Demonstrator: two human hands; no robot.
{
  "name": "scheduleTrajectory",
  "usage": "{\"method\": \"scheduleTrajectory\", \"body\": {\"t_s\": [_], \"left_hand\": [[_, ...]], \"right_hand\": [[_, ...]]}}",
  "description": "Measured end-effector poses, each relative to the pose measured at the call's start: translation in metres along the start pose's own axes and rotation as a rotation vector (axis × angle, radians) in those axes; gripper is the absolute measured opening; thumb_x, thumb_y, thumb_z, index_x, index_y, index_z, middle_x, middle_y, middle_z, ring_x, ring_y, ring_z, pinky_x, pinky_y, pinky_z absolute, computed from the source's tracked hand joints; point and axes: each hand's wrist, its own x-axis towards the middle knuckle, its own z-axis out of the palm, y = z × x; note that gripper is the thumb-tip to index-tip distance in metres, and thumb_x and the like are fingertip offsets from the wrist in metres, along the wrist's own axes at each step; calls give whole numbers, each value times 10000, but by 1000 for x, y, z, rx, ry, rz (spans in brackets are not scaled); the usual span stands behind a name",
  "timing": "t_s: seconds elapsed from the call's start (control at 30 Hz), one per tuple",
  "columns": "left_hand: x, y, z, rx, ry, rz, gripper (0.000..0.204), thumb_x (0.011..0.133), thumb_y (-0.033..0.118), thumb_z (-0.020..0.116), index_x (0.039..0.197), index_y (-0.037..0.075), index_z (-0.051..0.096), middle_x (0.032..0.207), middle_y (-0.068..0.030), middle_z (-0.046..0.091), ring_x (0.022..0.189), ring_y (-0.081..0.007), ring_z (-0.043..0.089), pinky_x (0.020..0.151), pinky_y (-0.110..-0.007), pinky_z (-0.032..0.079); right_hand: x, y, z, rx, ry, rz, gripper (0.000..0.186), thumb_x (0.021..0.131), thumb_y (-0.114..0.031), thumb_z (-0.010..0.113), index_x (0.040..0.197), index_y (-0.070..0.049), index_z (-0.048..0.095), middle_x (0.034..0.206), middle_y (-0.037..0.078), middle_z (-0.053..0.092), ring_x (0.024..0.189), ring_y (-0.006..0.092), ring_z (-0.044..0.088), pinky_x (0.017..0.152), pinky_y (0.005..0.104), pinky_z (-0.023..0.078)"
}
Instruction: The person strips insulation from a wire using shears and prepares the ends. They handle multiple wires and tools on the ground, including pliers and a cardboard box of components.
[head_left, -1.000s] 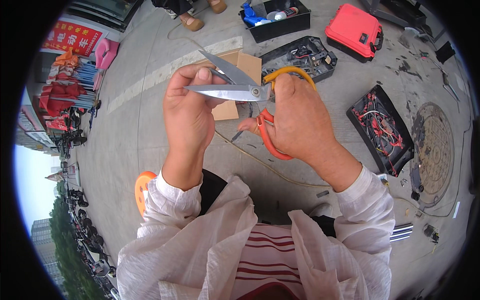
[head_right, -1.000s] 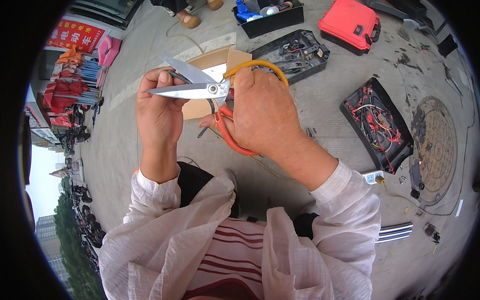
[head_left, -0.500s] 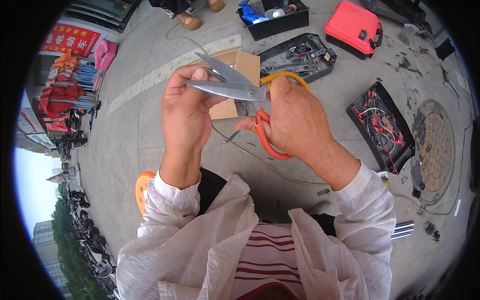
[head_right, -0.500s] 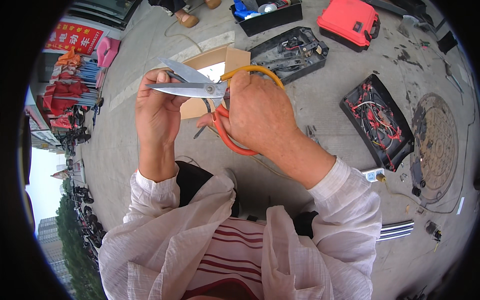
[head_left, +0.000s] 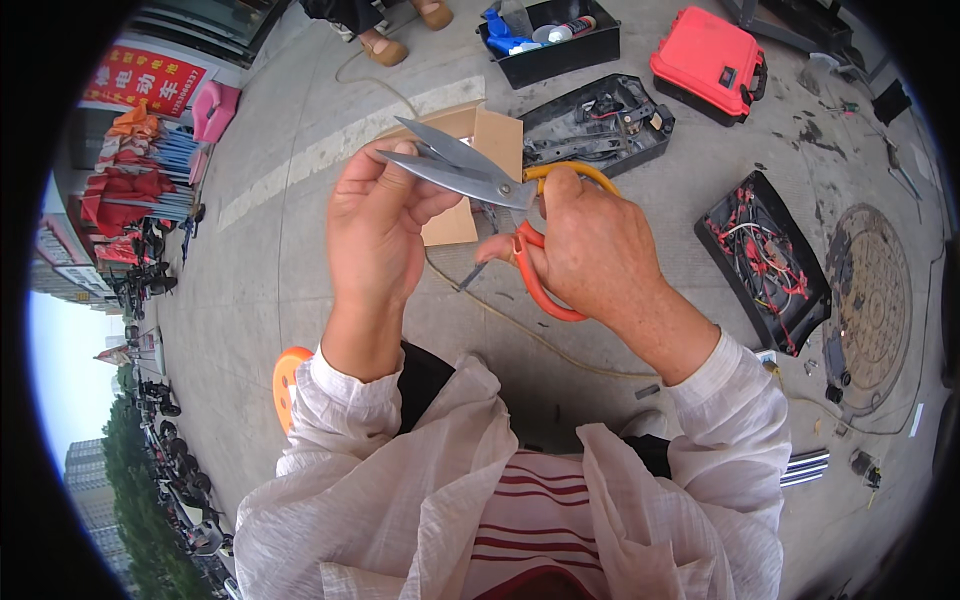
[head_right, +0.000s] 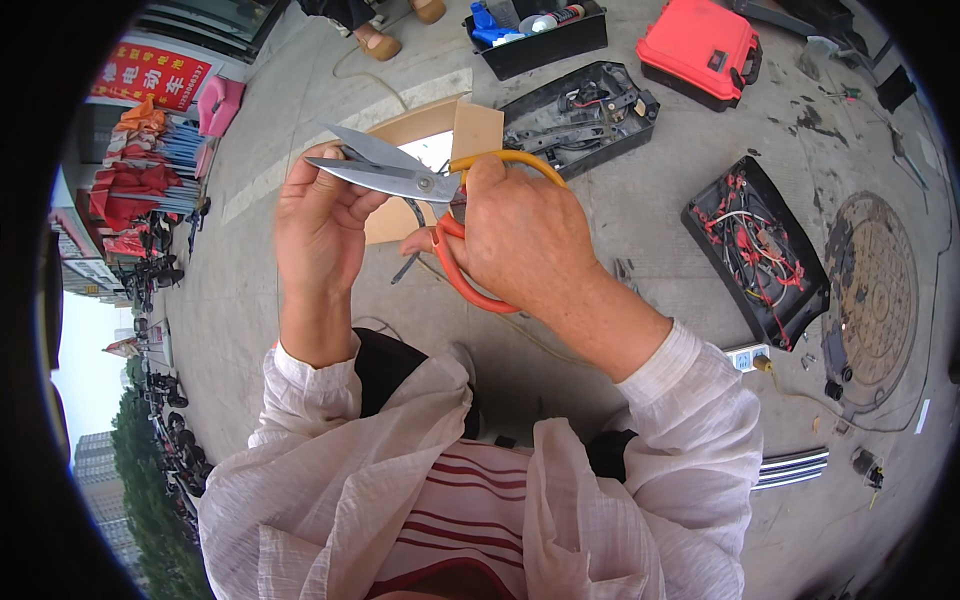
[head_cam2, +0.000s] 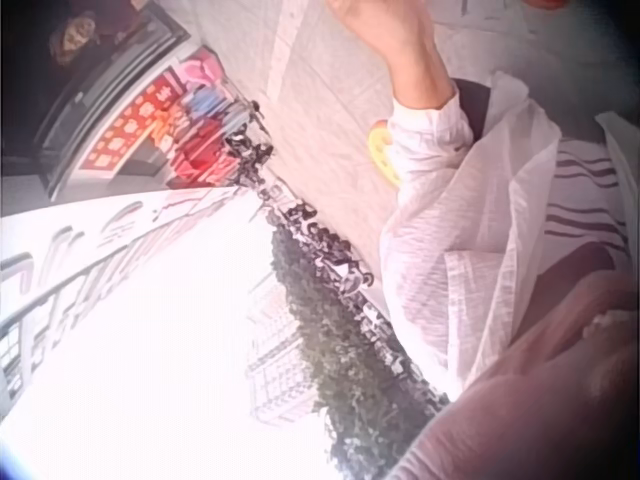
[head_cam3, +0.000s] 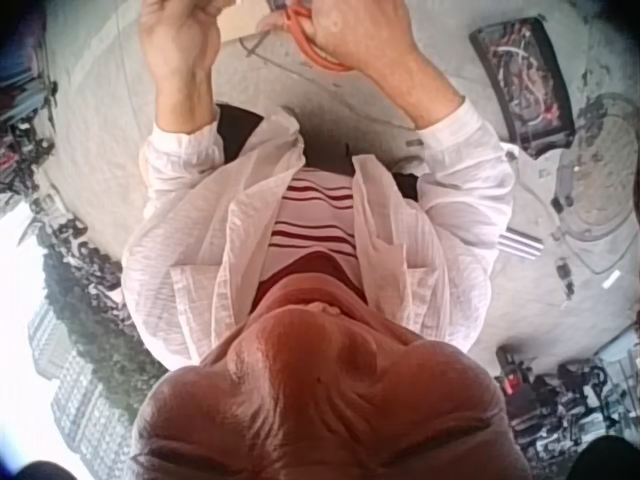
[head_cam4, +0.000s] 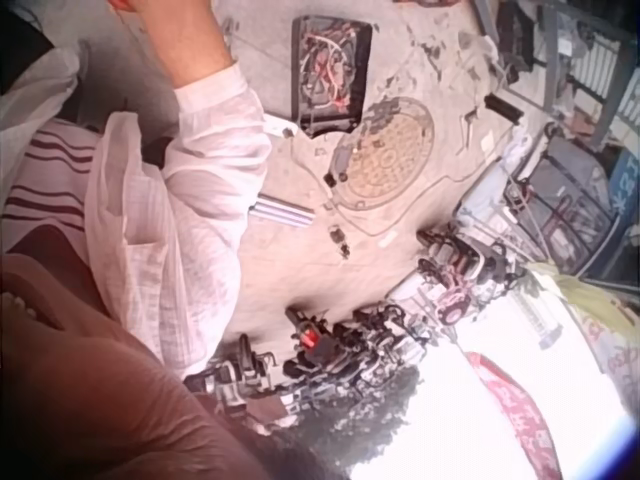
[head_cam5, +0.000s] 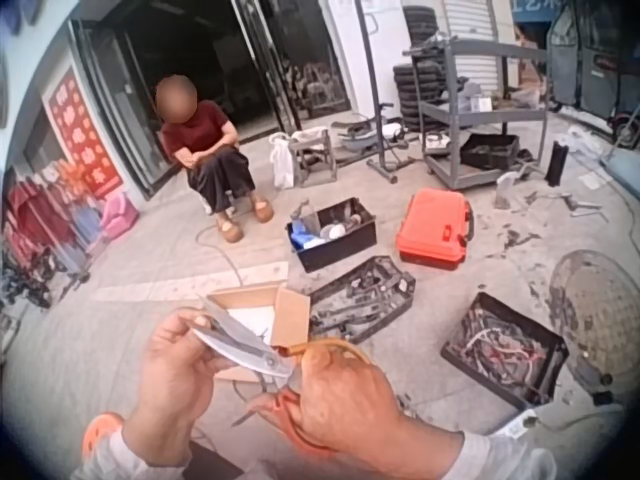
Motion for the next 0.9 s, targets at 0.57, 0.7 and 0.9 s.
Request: {"method": "scheduleTrajectory", "body": {"t_s": [0.57, 0.7, 0.9], "left_hand": [[-6, -4, 8, 122, -76, -70, 174, 901, 10, 551, 1070, -24, 575, 981, -121, 663, 867, -183, 660, 758, -286, 557], [-10, -8, 9, 169, -88, -35, 189, 881, -5, 579, 1069, -25, 572, 987, -129, 662, 861, -186, 659, 755, -295, 555], [-10, -6, 11, 172, -78, -42, 187, 880, -7, 587, 1066, -21, 570, 981, -129, 661, 856, -184, 659, 753, -296, 557]], "right_hand": [[2, -3, -7, 34, -39, 56, 787, 624, -657, 697, 915, 53, 522, 683, 160, 600, 655, 330, 643, 554, 382, 510], [3, -3, -7, 13, 68, -4, 771, 625, -674, 692, 838, 43, 505, 679, 176, 600, 664, 322, 640, 582, 386, 512], [4, -3, -10, 21, -20, 35, 767, 615, -672, 695, 839, 35, 496, 676, 166, 591, 663, 329, 633, 573, 385, 502]]}}
